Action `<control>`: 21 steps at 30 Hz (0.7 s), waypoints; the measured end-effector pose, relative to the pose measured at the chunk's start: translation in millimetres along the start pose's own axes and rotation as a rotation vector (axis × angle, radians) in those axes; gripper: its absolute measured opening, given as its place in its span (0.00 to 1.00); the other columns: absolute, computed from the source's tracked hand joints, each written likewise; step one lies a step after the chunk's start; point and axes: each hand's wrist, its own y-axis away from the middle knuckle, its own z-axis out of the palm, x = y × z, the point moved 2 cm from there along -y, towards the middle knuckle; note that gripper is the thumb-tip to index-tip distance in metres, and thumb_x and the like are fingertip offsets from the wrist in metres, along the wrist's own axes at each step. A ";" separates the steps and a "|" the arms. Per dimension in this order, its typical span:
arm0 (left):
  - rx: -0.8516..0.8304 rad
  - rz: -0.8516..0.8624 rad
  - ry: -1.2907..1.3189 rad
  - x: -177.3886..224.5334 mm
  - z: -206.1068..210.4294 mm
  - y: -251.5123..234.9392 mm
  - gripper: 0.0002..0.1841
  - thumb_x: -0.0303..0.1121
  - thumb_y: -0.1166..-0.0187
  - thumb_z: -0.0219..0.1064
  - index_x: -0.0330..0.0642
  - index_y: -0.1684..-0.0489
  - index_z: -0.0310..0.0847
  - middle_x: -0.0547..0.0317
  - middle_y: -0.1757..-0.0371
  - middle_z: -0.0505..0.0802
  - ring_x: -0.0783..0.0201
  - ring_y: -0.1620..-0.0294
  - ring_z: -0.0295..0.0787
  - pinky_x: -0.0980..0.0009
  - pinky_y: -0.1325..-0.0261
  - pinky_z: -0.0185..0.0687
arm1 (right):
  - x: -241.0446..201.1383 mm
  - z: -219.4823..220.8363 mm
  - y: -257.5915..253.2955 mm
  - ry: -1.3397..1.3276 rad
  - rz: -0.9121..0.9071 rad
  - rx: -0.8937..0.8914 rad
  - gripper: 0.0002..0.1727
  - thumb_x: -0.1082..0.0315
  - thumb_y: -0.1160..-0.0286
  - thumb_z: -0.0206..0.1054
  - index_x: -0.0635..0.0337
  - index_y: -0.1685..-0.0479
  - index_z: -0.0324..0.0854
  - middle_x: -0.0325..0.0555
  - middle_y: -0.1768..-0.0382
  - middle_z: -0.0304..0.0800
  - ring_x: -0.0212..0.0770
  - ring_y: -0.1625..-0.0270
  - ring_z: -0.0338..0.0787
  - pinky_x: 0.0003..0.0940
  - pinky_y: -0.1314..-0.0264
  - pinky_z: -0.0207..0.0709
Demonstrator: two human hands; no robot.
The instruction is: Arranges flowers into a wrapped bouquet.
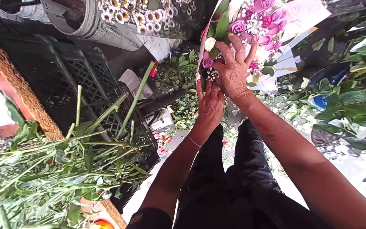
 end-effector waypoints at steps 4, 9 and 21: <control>0.000 0.024 0.046 6.9 -16.7 9.0 0.13 0.36 0.18 0.67 0.37 0.50 0.91 0.42 0.20 0.81 0.42 0.10 0.62 0.34 0.09 0.35 | -1.4 -25.5 4.3 -0.058 0.050 -0.044 0.14 0.74 0.31 0.68 0.50 0.50 0.94 0.54 0.20 0.78 0.68 0.11 0.61 0.81 0.15 0.36; -0.026 -0.006 0.052 12.0 -17.1 9.9 0.13 0.37 0.18 0.66 0.36 0.52 0.91 0.40 0.16 0.77 0.41 0.08 0.57 0.33 0.09 0.30 | 6.8 -19.1 12.9 -0.070 -0.016 0.103 0.07 0.71 0.29 0.71 0.50 0.67 0.94 0.49 0.30 0.88 0.67 0.15 0.69 0.82 0.16 0.36; -0.042 -0.036 0.102 29.5 -35.9 26.0 0.14 0.36 0.19 0.68 0.35 0.48 0.91 0.40 0.17 0.78 0.41 0.10 0.61 0.33 0.11 0.41 | 13.3 -68.4 42.6 -0.266 0.077 0.124 0.15 0.63 0.29 0.77 0.52 0.43 0.91 0.61 0.26 0.80 0.68 0.14 0.66 0.67 0.13 0.52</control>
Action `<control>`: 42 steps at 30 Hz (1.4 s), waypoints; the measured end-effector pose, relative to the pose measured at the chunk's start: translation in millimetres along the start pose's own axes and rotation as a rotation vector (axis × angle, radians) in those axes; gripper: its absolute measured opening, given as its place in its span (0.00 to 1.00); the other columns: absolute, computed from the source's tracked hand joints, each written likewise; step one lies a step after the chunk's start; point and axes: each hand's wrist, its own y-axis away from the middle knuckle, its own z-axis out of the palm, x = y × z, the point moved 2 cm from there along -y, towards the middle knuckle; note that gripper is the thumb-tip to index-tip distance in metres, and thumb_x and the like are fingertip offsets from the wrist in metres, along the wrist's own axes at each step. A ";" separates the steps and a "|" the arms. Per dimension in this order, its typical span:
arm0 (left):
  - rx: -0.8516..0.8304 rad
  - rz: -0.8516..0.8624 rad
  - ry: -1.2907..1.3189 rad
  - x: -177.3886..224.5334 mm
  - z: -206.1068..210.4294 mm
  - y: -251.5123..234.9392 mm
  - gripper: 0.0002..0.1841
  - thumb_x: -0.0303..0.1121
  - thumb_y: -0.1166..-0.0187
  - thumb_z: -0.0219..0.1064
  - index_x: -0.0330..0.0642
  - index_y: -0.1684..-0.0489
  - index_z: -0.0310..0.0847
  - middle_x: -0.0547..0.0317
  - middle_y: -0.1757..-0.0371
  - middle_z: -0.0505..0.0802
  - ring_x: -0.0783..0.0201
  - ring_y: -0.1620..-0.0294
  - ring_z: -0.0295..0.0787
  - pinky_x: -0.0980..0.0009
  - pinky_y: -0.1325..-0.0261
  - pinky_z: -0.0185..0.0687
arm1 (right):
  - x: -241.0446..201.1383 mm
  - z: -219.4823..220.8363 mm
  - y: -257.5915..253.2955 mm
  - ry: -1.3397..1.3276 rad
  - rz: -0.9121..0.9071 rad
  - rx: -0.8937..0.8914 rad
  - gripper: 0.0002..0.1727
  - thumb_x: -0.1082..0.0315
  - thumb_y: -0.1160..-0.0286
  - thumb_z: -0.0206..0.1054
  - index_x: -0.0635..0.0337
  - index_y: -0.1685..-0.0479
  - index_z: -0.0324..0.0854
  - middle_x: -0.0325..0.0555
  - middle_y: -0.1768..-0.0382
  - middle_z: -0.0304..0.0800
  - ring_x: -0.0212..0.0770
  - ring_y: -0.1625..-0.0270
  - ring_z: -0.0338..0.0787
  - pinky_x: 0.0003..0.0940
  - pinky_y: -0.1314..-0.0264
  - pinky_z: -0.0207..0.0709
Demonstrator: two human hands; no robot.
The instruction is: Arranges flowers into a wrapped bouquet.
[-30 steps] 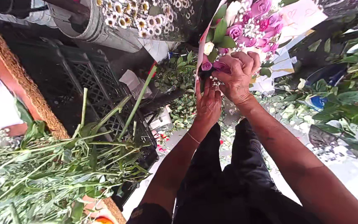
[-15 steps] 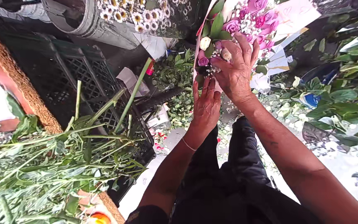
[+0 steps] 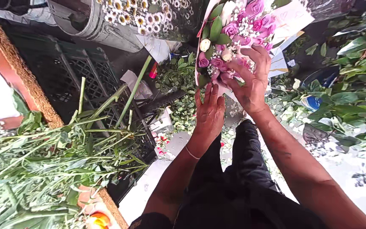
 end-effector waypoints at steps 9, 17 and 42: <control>-0.085 -0.017 0.215 39.4 -24.9 90.7 0.13 0.37 0.20 0.69 0.34 0.53 0.91 0.42 0.29 0.88 0.43 0.26 0.84 0.39 0.20 0.68 | -3.4 -100.4 147.2 -0.046 0.458 0.050 0.16 0.61 0.25 0.73 0.62 0.45 0.91 0.68 0.38 0.83 0.56 0.34 0.83 0.44 0.27 0.73; 0.004 -0.399 0.349 70.5 -74.3 253.2 0.15 0.37 0.17 0.66 0.32 0.48 0.90 0.42 0.37 0.92 0.45 0.36 0.91 0.47 0.30 0.82 | -62.6 -146.1 91.5 -0.225 -0.031 -0.522 0.11 0.67 0.27 0.73 0.62 0.52 0.94 0.65 0.40 0.88 0.59 0.39 0.89 0.52 0.34 0.83; 0.887 -0.775 0.697 -8.6 -50.9 573.0 0.12 0.36 0.17 0.67 0.37 0.51 0.93 0.52 0.59 0.97 0.61 0.64 0.95 0.62 0.52 0.92 | -495.3 93.3 93.3 0.091 -0.957 -0.688 0.14 0.65 0.15 0.60 0.64 0.46 0.88 0.65 0.36 0.85 0.70 0.30 0.81 0.71 0.28 0.67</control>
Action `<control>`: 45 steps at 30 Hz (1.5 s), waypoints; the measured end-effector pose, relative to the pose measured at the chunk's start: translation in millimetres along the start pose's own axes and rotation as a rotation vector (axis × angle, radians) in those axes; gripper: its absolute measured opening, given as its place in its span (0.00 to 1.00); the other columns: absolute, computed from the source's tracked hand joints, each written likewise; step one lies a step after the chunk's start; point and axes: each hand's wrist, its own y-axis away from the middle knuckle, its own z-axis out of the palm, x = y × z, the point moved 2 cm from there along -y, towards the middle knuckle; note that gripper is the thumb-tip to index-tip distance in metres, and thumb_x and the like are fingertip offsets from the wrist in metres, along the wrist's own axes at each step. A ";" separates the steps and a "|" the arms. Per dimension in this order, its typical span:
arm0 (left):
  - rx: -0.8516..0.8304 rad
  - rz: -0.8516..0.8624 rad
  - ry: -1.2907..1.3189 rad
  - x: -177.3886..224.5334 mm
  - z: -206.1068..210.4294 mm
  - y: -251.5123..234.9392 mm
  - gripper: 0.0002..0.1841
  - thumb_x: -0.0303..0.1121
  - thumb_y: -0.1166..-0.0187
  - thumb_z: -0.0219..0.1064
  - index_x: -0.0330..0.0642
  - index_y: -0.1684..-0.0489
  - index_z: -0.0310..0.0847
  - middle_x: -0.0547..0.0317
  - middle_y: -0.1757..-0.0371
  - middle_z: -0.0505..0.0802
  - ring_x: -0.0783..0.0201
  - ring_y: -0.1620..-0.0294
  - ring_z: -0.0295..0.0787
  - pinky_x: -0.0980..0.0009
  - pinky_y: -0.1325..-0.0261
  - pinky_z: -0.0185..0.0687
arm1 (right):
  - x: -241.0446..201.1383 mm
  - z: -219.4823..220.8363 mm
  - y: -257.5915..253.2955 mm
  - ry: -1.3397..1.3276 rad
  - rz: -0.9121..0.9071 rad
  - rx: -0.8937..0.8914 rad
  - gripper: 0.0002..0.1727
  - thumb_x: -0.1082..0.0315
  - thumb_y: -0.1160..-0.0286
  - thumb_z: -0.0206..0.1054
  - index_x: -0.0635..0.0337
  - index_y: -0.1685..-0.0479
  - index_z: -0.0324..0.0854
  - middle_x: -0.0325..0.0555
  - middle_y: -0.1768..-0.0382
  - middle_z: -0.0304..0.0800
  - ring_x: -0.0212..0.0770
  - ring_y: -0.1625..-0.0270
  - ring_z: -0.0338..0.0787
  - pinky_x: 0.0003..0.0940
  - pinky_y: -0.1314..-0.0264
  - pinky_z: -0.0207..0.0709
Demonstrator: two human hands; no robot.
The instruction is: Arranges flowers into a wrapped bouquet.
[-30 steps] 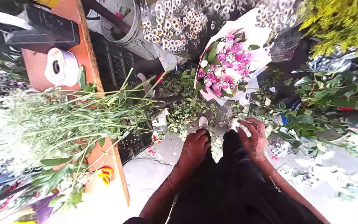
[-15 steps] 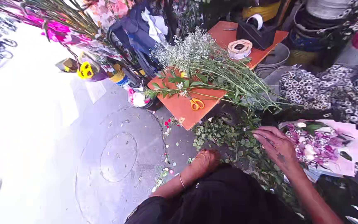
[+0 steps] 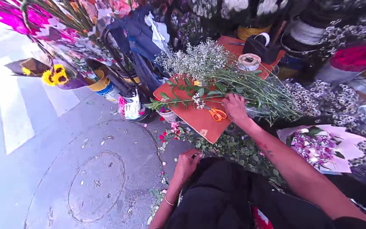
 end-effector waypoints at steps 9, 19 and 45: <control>-0.101 0.191 0.139 33.8 -0.1 -78.7 0.14 0.34 0.15 0.65 0.37 0.42 0.90 0.54 0.58 0.96 0.71 0.72 0.89 0.72 0.63 0.89 | 2.0 22.1 19.5 0.031 -0.041 -0.001 0.12 0.74 0.19 0.61 0.66 0.45 0.88 0.65 0.41 0.87 0.69 0.32 0.83 0.68 0.33 0.73; -0.205 0.099 0.290 32.5 18.9 -107.1 0.12 0.31 0.15 0.65 0.36 0.43 0.90 0.58 0.56 0.97 0.76 0.74 0.87 0.77 0.65 0.86 | 25.4 15.2 28.0 -0.018 0.129 0.003 0.13 0.68 0.17 0.63 0.52 0.44 0.92 0.58 0.44 0.88 0.64 0.35 0.83 0.66 0.34 0.69; -0.148 0.365 0.725 111.7 47.8 -97.9 0.13 0.22 0.14 0.56 0.41 0.55 0.91 0.73 0.69 0.93 0.81 0.78 0.83 0.86 0.71 0.81 | -73.2 -72.4 178.7 -0.656 0.187 0.356 0.10 0.75 0.14 0.58 0.73 0.46 0.81 0.64 0.54 0.90 0.59 0.50 0.93 0.51 0.43 0.85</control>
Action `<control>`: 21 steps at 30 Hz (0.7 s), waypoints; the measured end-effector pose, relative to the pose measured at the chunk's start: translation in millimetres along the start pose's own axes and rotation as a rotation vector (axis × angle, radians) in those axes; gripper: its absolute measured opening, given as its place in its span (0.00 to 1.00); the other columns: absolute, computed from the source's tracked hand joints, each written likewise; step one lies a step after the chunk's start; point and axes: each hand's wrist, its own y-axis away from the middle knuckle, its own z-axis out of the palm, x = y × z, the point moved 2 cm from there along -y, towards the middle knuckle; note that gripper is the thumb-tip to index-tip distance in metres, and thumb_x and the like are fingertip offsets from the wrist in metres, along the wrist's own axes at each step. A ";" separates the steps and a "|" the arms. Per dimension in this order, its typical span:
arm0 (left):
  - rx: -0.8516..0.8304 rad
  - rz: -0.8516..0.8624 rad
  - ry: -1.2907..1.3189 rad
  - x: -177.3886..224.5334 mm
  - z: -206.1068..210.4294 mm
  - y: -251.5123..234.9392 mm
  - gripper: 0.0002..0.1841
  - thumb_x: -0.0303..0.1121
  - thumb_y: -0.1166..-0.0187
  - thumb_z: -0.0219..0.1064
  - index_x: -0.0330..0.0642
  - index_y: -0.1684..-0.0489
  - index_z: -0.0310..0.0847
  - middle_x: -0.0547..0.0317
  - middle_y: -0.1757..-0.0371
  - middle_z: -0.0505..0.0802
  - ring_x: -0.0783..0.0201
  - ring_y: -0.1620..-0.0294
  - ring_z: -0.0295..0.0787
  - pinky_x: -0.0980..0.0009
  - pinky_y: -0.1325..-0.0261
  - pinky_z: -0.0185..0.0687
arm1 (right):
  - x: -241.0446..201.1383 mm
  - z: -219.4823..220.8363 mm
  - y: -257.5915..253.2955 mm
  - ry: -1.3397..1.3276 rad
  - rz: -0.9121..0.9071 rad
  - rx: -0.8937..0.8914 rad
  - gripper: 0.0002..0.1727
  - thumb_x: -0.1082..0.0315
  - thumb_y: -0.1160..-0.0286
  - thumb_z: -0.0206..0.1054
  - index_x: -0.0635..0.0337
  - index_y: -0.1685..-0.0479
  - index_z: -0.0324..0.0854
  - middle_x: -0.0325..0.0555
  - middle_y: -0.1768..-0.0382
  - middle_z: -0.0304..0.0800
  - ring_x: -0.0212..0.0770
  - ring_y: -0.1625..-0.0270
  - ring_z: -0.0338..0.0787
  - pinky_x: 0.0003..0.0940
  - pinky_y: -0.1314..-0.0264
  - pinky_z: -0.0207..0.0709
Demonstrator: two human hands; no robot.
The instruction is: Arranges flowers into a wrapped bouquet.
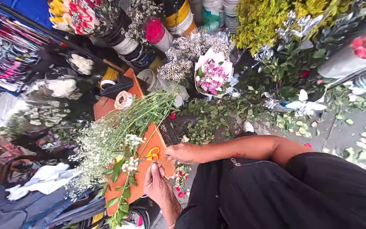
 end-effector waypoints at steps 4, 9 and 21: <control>-0.094 0.005 -0.154 4.7 34.7 -2.1 0.11 0.20 0.17 0.57 0.37 0.54 0.89 0.73 0.68 0.94 0.81 0.76 0.87 0.84 0.70 0.85 | 6.9 -32.2 23.7 0.129 -0.010 0.034 0.11 0.78 0.16 0.58 0.72 0.43 0.81 0.65 0.53 0.90 0.62 0.49 0.93 0.54 0.45 0.86; -0.084 0.007 -0.225 12.1 78.6 -12.2 0.10 0.22 0.16 0.57 0.38 0.58 0.87 0.68 0.62 0.94 0.79 0.79 0.85 0.84 0.77 0.82 | 16.6 -72.9 44.3 0.188 0.150 0.115 0.08 0.78 0.18 0.59 0.71 0.49 0.83 0.63 0.56 0.90 0.61 0.52 0.93 0.54 0.49 0.86; -0.160 -0.923 0.946 -9.7 148.1 -24.9 0.22 0.31 0.10 0.47 0.36 0.60 0.92 0.58 0.71 0.96 0.72 0.80 0.90 0.83 0.75 0.84 | 39.3 -126.6 71.7 -0.389 -0.267 0.359 0.11 0.77 0.23 0.64 0.71 0.57 0.93 0.55 0.61 0.96 0.40 0.57 0.95 0.34 0.49 0.84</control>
